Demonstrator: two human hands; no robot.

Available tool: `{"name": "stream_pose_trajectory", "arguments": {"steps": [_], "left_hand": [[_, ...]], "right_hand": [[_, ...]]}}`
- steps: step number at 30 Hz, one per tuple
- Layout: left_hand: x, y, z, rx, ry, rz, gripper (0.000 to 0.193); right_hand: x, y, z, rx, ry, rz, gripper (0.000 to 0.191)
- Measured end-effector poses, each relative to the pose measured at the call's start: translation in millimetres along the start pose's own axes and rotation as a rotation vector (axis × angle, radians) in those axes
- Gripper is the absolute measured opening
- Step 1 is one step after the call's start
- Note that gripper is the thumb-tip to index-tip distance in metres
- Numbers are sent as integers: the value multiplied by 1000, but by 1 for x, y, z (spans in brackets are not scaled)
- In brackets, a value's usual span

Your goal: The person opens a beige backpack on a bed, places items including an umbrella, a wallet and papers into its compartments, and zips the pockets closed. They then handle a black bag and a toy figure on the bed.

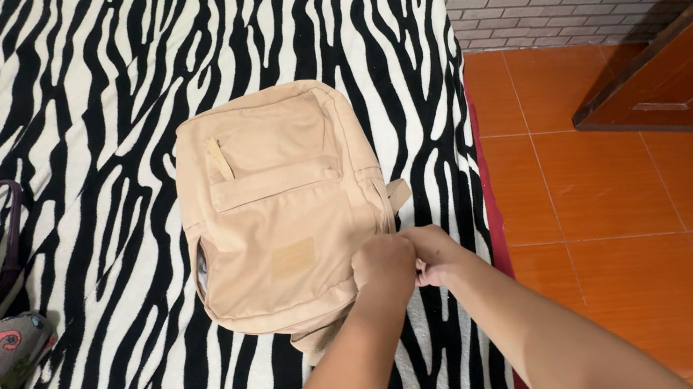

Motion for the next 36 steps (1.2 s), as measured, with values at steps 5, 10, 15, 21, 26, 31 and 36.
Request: {"name": "stream_pose_trajectory", "arguments": {"steps": [5,10,15,21,26,31,36], "left_hand": [[13,1,-10,21,-86,-83,22],[34,38,17,213,-477,-147,18],[29,79,56,308,-452,-518,10],[49,105,91,226,-412,-510,15],[53,136,162,53,-484,-403,11],[42,157,194,-42,-376,-430,11],[46,166,200,-403,303,-621,13]], "right_hand": [[-3,-12,12,-23,-19,-15,10],[-8,-8,16,62,31,-171,20],[3,5,10,85,4,-164,19],[-12,-3,18,-33,-1,-231,19],[-24,-11,17,-64,111,-280,21],[5,44,26,-488,741,-619,21],[84,100,25,-1053,1174,-717,41]]}}
Point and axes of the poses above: each hand's wrist, its own y-axis away from the middle knuckle, its own x-axis out of the palm, z = x × y, the point moved 5 cm from there along -y, towards the middle knuckle, and after that the axes turned 11 degrees about x, right-handed, at the moved point
